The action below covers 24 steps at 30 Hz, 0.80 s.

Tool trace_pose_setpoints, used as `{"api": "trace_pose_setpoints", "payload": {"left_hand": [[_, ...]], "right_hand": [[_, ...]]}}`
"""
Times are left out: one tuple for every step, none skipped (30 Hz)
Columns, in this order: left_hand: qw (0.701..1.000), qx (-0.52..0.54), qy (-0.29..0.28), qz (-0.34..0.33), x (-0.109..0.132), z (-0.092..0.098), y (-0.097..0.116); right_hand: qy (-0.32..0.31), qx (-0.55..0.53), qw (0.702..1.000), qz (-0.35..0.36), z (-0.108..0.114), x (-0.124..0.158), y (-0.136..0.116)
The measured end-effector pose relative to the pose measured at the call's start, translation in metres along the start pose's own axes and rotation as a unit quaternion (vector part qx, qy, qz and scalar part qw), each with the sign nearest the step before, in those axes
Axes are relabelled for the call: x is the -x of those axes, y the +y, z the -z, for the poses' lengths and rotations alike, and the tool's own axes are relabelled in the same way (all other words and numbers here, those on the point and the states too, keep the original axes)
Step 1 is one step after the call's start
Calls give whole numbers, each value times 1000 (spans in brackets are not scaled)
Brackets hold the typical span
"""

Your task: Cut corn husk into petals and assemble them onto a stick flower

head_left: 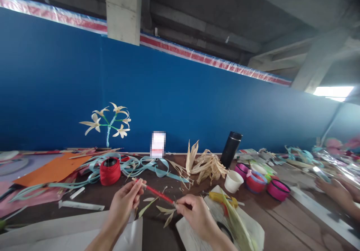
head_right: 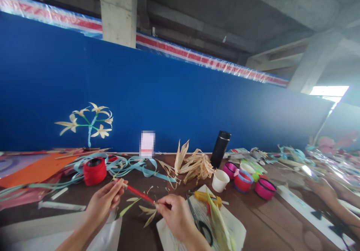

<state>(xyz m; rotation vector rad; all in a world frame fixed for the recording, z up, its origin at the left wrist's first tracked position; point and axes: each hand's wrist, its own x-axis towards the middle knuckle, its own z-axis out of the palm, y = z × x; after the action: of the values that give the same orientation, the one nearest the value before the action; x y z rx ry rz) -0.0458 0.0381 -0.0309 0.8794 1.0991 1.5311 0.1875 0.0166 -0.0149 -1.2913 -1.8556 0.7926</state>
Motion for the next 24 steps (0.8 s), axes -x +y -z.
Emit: {"api": "trace_pose_setpoints", "payload": {"left_hand": [[1000,4,-4,10,1,-1,-1],[1000,-3,-9,19,3,-4,-1],[999,-18,-17,27,6,-8,-2],[998,-38,-27,36,10,-12,-3],[997,-61,-39,34,15,-18,-3],[994,-82,-56,35,21,-24,-4],[992,-96,-78,39,26,-30,-4],[988,-109,-96,47,30,-34,-3],[986,-117,-106,51,33,-38,-2],[985,-119,-111,52,35,-39,-1],[987,-110,-107,56,36,-39,1],[990,-92,-95,55,35,-37,4],[994,-63,-74,42,33,-33,6],[998,-26,-58,20,30,-27,8],[999,7,-33,-5,26,-22,10],[999,27,-26,-10,23,-16,11],[999,36,-27,-1,19,-11,12],[999,44,-25,9,15,-6,12],[998,57,-8,7,11,-2,13],[997,75,13,-8,8,1,13],[994,95,41,-26,5,4,14],[989,114,77,-46,3,6,16],[985,131,94,-62,1,8,17],[982,145,105,-65,-1,10,19]], "right_hand": [[8,9,1000,11,-1,1,-3],[15,16,1000,21,-2,2,-6],[21,19,999,30,-4,2,-9],[26,18,999,36,-5,3,-12],[27,16,999,40,-7,3,-14],[28,12,999,44,-8,3,-17],[27,10,999,46,-9,3,-19],[26,9,998,49,-10,4,-20],[26,8,998,51,-10,4,-21],[26,6,998,53,-10,3,-22],[27,4,998,56,-8,3,-22],[29,3,998,59,-6,3,-22],[31,3,998,62,-4,2,-21],[33,6,997,63,-1,2,-20],[32,11,997,64,2,1,-18],[29,16,997,64,6,0,-16],[26,20,997,63,10,-1,-14],[22,20,998,60,14,-1,-11],[23,17,998,55,18,-2,-9],[29,11,998,48,22,-3,-7],[41,4,998,36,27,-4,-5],[56,-3,998,22,32,-4,-4],[75,-13,997,10,37,-5,-5],[94,-28,995,-4,42,-5,-6]]}}
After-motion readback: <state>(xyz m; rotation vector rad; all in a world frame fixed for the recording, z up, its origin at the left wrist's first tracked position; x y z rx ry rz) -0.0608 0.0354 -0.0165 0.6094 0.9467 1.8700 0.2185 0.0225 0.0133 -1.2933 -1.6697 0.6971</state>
